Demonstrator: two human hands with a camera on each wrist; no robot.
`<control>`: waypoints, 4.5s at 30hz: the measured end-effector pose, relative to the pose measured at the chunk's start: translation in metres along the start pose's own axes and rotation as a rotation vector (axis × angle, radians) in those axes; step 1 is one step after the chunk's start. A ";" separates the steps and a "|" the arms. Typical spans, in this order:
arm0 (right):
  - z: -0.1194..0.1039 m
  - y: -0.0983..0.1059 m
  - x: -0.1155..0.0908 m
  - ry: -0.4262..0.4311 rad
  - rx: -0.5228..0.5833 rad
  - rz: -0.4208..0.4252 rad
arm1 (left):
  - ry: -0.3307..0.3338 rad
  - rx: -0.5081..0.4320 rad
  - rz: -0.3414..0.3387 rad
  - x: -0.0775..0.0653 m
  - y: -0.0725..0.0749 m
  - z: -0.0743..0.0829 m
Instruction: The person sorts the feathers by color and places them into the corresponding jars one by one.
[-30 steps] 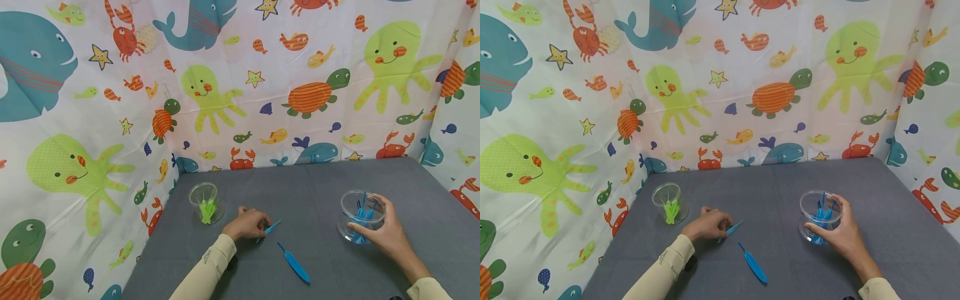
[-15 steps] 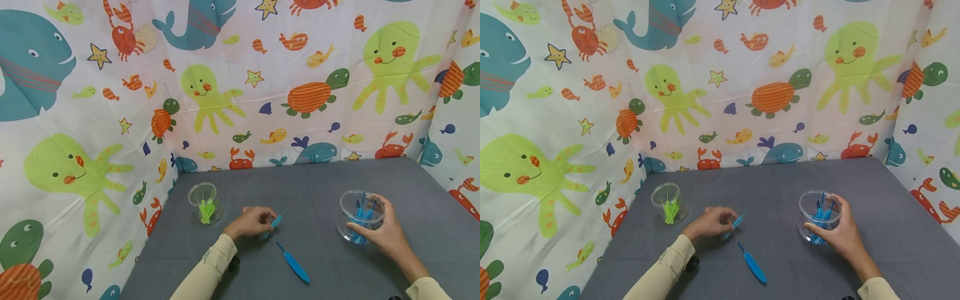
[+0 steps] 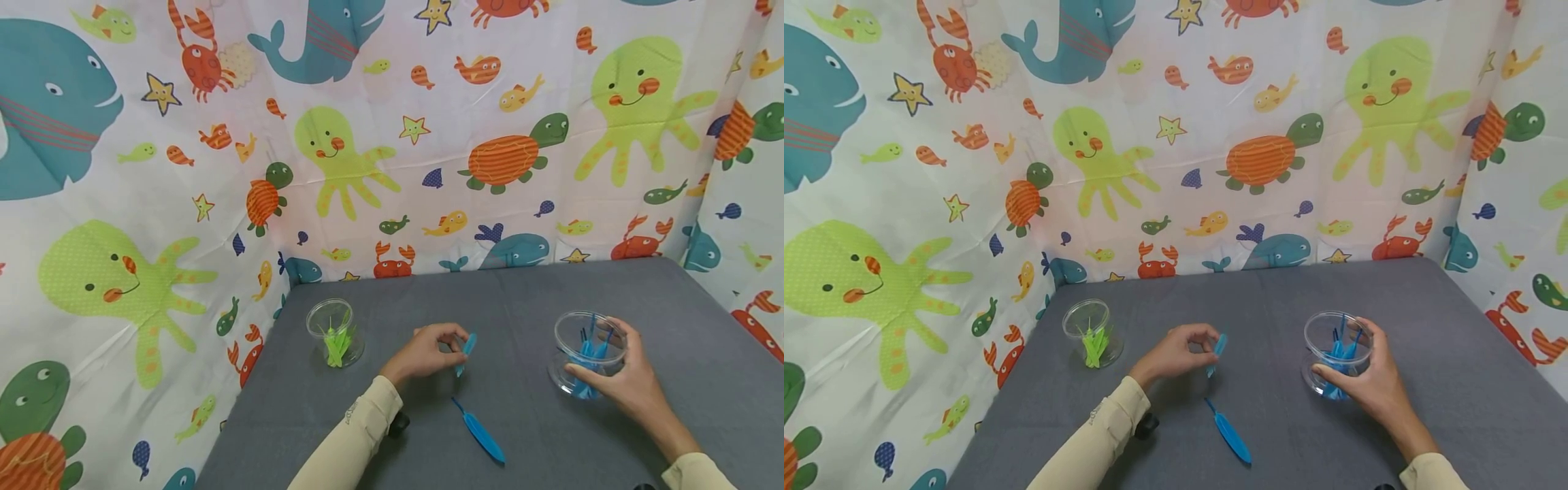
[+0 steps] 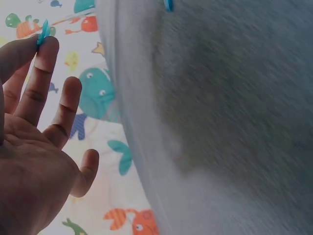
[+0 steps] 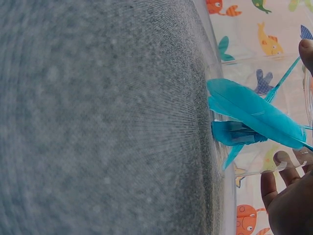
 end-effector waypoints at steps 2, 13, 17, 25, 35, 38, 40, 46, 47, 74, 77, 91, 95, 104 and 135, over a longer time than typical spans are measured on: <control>0.000 0.000 0.000 -0.001 0.002 0.000 | -0.007 -0.015 0.010 0.005 -0.001 0.005; 0.002 -0.001 0.000 0.000 0.013 0.006 | -0.029 -0.039 0.069 0.022 -0.008 0.029; 0.002 -0.001 0.000 -0.004 0.006 0.011 | -0.023 -0.036 0.093 0.031 -0.010 0.038; -0.002 0.000 0.001 0.015 0.013 0.018 | -0.040 -0.017 0.162 0.051 -0.010 0.062; 0.000 0.002 0.000 0.009 0.006 0.039 | -0.078 -0.029 0.300 0.074 -0.018 0.090; 0.000 0.002 0.001 0.015 0.010 0.029 | -0.108 -0.018 0.323 0.079 -0.022 0.098; -0.001 0.001 0.001 0.018 0.010 0.020 | -0.121 -0.003 0.330 0.082 -0.024 0.103; -0.001 0.001 0.002 0.019 0.003 0.011 | -0.146 0.059 0.344 0.089 -0.030 0.117; -0.001 0.001 0.002 0.020 0.002 0.012 | -0.149 0.071 0.346 0.091 -0.031 0.119; 0.000 0.001 0.003 -0.005 -0.010 -0.006 | -0.227 0.270 0.309 0.106 -0.063 0.132; 0.000 0.000 0.003 0.002 -0.003 -0.002 | -0.239 0.251 0.331 0.102 -0.058 0.132; -0.002 0.000 0.003 0.039 0.027 0.021 | -0.171 0.165 0.406 0.072 -0.024 0.093; -0.001 0.000 0.002 0.025 0.009 0.019 | -0.150 0.145 0.394 0.066 -0.020 0.082; -0.001 -0.001 0.001 0.013 -0.002 0.024 | -0.018 0.167 0.409 0.053 -0.010 0.074; 0.001 0.000 0.002 0.003 0.011 0.005 | 0.299 0.534 0.044 -0.016 -0.018 0.037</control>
Point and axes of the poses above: each hand's wrist, its own x-axis towards the middle knuckle, its own y-axis out of the back of the hand, z = x × y, the point moved 7 cm from there along x, towards the middle knuckle, and after that the axes turned 1 degree about y, right-handed, at the moved point
